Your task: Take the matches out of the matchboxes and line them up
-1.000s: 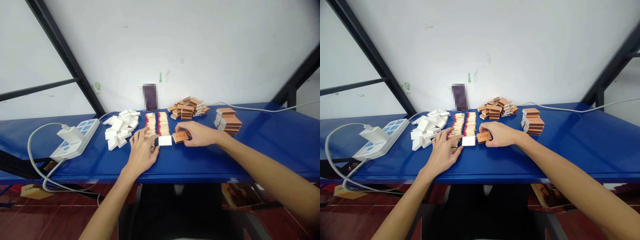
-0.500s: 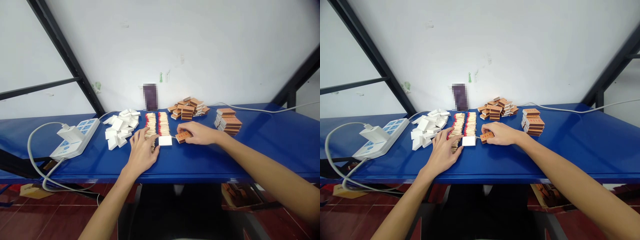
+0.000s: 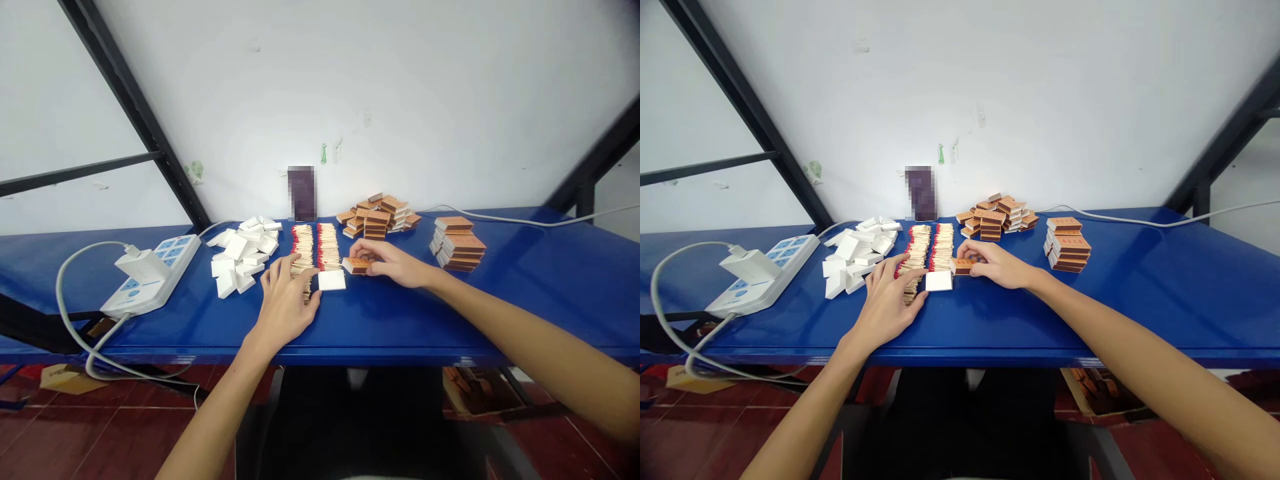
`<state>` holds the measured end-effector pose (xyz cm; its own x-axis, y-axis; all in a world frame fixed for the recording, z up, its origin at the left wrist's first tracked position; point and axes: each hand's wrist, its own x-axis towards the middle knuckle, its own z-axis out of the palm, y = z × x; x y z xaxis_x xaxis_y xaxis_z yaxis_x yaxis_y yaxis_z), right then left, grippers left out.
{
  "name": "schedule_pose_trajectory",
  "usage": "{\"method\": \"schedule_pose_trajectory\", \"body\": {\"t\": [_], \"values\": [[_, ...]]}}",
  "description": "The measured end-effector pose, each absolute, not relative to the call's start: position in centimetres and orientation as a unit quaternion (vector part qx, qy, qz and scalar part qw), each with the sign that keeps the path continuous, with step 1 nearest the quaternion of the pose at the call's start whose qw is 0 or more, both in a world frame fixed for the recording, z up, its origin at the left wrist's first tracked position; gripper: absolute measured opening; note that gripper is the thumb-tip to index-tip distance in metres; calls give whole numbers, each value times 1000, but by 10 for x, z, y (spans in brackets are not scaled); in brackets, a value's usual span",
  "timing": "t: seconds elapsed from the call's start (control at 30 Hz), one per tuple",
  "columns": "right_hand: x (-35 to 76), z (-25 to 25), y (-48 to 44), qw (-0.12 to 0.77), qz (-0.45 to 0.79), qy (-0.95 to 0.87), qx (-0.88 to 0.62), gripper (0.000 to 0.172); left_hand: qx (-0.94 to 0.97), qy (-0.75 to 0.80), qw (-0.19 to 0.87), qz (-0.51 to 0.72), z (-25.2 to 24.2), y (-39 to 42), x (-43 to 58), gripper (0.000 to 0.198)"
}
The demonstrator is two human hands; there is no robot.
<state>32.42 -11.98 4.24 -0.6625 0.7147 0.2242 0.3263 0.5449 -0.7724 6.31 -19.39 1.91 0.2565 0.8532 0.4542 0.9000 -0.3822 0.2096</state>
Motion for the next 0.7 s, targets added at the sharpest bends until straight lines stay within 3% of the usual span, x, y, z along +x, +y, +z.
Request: {"method": "schedule_pose_trajectory", "body": {"t": [0.43, 0.7], "values": [[319, 37, -119, 249, 336, -838, -351, 30, -798, -547, 39, -250, 20, -193, 64, 38], [319, 29, -113, 311, 361, -803, -359, 36, -798, -547, 31, -252, 22, -194, 64, 36]]}}
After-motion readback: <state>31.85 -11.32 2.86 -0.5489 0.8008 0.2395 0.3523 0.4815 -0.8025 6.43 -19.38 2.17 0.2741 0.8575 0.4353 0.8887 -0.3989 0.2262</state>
